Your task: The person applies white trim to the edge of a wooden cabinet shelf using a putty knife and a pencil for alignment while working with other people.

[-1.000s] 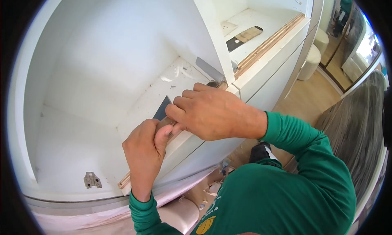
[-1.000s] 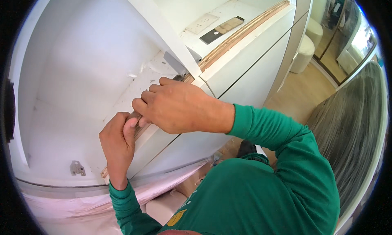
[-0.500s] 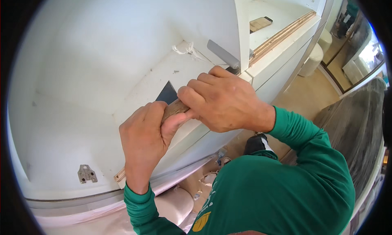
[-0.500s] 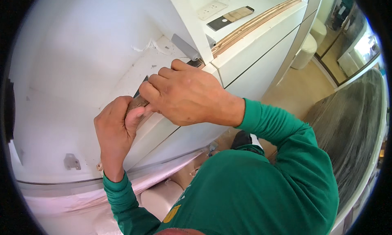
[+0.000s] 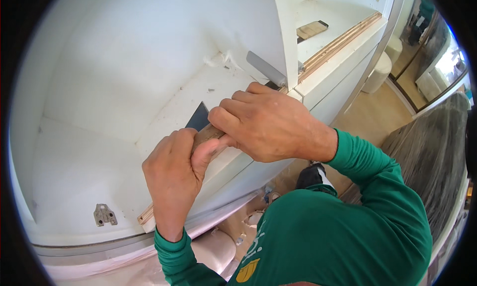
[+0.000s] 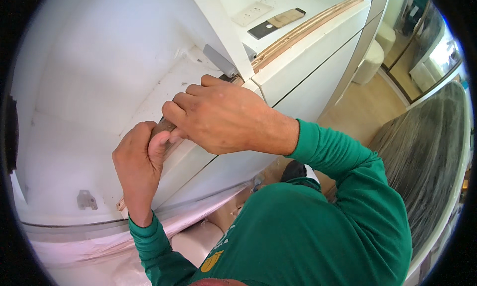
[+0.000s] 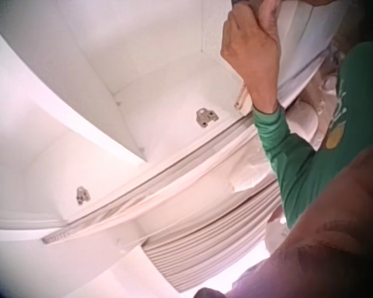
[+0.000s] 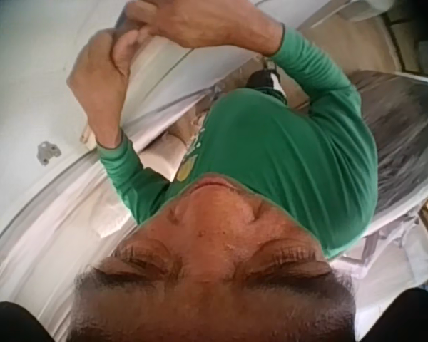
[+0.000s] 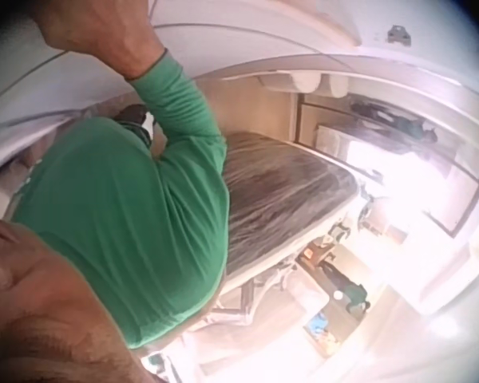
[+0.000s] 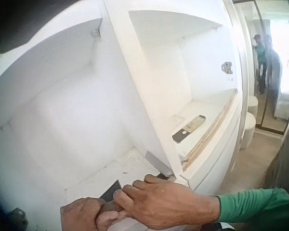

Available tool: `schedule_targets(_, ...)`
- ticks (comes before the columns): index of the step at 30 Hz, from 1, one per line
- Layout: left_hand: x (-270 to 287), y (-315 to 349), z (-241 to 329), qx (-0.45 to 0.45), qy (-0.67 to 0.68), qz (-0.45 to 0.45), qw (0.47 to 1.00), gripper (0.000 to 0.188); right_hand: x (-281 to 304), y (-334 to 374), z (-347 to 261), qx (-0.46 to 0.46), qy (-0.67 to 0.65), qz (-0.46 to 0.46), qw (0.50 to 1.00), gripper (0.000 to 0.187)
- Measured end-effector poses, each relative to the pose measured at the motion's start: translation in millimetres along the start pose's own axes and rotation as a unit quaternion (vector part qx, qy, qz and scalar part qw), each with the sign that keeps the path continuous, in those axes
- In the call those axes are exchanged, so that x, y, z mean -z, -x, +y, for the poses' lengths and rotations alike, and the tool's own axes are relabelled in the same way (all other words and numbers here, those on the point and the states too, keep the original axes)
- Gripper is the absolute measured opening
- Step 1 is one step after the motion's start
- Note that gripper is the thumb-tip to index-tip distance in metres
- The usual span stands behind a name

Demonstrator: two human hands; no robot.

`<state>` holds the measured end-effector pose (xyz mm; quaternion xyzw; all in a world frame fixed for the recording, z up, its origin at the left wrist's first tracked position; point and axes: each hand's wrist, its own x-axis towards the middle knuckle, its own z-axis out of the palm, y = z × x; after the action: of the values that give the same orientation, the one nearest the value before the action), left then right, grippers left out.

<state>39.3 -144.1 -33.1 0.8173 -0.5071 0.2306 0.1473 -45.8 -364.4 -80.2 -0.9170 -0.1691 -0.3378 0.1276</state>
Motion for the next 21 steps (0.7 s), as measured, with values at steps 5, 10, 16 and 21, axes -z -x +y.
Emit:
schedule_targets(5, -6, 0, -1, -0.011, 0.0, 0.004, 1.0, 0.046, -3, 4, 1, 0.006, -0.008, 0.024, 1.0, 0.035)
schedule_targets(10, -5, -3, -1, -0.003, 0.013, -0.005, 1.0, 0.047, -3, 5, -1, -0.005, 0.006, 0.026, 1.0, 0.034)
schedule_targets(16, 6, 2, -3, -0.006, 0.021, -0.004, 1.0, 0.047, -9, 6, -11, -0.005, 0.003, 0.058, 0.998, 0.033)
schedule_targets(21, 26, 35, 9, 0.121, 0.141, -0.01, 0.983, 0.072, 2, 14, -39, 0.016, 0.068, 0.103, 0.992, 0.035)
